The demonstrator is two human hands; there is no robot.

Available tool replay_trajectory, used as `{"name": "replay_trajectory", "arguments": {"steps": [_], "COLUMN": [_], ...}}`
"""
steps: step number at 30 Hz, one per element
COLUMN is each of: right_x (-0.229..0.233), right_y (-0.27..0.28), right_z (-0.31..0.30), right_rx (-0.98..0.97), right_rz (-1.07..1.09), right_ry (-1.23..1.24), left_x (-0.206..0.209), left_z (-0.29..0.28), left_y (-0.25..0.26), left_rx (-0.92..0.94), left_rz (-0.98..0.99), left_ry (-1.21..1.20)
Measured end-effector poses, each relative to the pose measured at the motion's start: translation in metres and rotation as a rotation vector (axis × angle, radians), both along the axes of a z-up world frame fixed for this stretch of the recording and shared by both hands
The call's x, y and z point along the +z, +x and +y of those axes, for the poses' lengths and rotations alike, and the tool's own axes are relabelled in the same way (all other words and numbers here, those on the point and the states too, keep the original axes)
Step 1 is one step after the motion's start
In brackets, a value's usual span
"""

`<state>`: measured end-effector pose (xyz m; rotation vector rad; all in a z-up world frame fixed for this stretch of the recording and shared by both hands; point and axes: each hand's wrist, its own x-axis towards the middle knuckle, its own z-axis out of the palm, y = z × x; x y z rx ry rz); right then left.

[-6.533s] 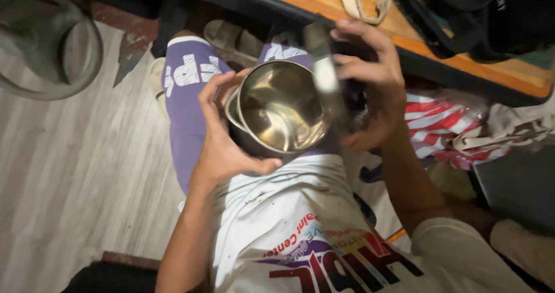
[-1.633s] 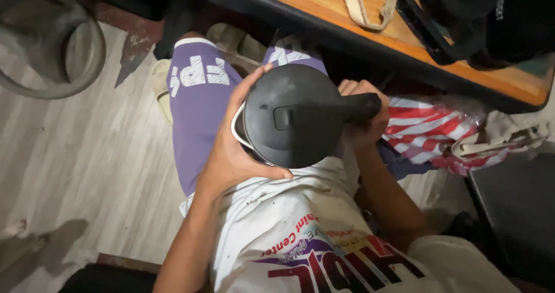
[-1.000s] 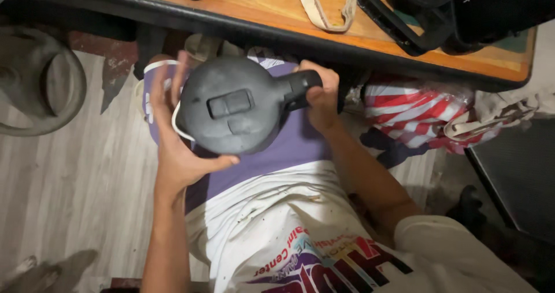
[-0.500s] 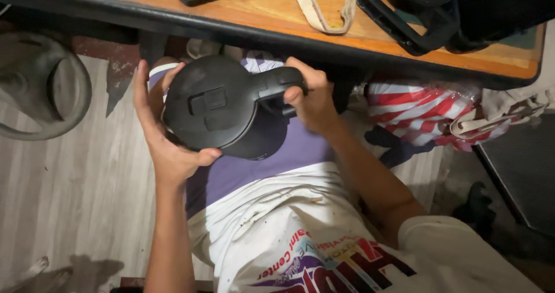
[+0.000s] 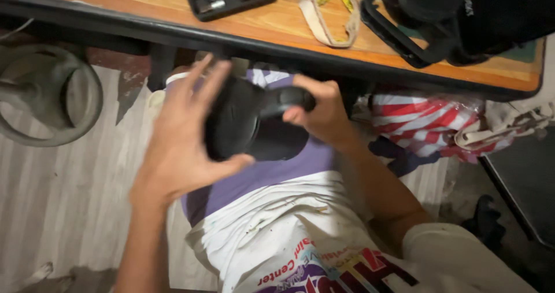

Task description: The person disassembles a black electric kettle, removes the base, and uses a screwdriver to tighten screws on the internal components. They then reassemble the kettle by placing the base back on and securing the lid.

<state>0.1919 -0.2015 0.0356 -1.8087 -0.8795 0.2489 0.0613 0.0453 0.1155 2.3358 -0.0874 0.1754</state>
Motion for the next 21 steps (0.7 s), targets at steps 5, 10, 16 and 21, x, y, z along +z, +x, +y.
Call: {"name": "replay_trajectory", "arguments": {"steps": [5,10,16,21], "right_x": [0.000,0.005,0.013,0.002], "right_y": [-0.005,0.000,-0.002,0.002], "right_z": [0.019,0.050,0.084,0.087], "right_rx": [0.025,0.105,0.160,0.207], "right_rz": [-0.016,0.015,-0.136,-0.203], "right_ry": [-0.114,-0.145,-0.305,-0.237], "left_x": [-0.017,-0.046,-0.072,-0.071], "left_z": [-0.003,0.016,0.024,0.017], "left_y": [0.018,0.003,-0.021,-0.020], "left_rx": [-0.051,0.062,0.195,0.265], "left_rz": [-0.061,-0.039,-0.115,-0.080], "left_ry": [0.052,-0.139,-0.293,-0.196]}}
